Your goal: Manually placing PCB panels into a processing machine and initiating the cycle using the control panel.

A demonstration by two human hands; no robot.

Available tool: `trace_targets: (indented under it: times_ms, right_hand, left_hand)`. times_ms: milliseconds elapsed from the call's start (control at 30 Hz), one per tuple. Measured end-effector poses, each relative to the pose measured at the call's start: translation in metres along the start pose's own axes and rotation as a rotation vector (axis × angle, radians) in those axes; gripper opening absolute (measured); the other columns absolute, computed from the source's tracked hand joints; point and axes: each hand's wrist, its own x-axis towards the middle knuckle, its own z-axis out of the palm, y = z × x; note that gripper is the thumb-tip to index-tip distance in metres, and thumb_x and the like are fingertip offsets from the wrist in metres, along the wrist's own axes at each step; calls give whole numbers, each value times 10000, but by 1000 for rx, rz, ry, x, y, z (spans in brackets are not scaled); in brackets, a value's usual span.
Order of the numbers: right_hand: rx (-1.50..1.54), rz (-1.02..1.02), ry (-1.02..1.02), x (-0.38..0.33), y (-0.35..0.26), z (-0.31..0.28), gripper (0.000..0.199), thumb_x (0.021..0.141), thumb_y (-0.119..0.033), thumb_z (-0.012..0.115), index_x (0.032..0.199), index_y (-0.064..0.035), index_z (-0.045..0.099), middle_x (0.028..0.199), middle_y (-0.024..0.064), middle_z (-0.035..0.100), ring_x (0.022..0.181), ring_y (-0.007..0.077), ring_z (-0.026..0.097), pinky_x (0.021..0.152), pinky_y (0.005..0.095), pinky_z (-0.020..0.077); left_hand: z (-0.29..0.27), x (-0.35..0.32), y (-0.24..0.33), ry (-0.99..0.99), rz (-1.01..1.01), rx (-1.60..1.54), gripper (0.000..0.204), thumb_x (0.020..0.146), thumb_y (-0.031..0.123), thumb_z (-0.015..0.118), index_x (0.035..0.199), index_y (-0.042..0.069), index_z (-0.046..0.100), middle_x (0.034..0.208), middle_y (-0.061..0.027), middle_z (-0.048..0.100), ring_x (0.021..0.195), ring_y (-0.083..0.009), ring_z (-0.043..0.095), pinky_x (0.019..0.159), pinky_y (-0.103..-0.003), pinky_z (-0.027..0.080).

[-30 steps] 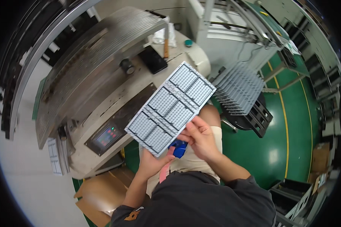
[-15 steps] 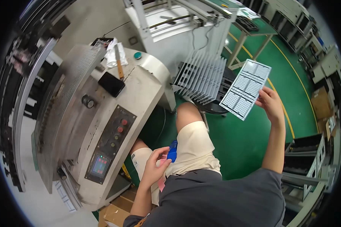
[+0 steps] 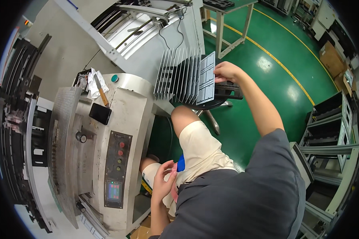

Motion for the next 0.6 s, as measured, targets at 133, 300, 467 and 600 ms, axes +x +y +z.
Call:
trace_targets:
  times_ms: [133, 300, 467, 600]
  right_hand:
    - [-11, 9, 34, 2, -11, 3, 150, 933, -11, 572, 1008, 105, 631, 938, 163, 675, 769, 240, 720, 687, 311, 644]
    - [-63, 8, 83, 4, -16, 15, 165, 928, -27, 595, 1013, 111, 624, 902, 164, 674, 742, 246, 723, 654, 313, 647]
    - [13, -3, 28, 11, -15, 34, 307, 951, -172, 650, 1065, 109, 604, 883, 165, 678, 719, 235, 721, 634, 306, 645]
    - [19, 13, 44, 14, -6, 37, 446, 960, -315, 657, 1115, 95, 576, 864, 155, 680, 726, 223, 721, 627, 301, 642]
  left_hand:
    - [5, 0, -4, -15, -24, 1, 464, 902, 22, 646, 1349, 37, 525, 1260, -92, 598, 1194, -188, 561, 1009, -338, 457]
    - [8, 6, -3, -57, -35, 51, 449, 909, 35, 649, 1342, 29, 531, 1258, -103, 601, 1186, -195, 569, 1008, -342, 462]
    - [6, 17, -5, -58, -28, 60, 432, 918, 52, 655, 1333, 21, 539, 1252, -106, 605, 1175, -195, 576, 1007, -343, 465]
    - [3, 26, -8, -50, -24, 71, 430, 922, 64, 659, 1335, 26, 542, 1254, -99, 608, 1176, -192, 576, 1009, -346, 464]
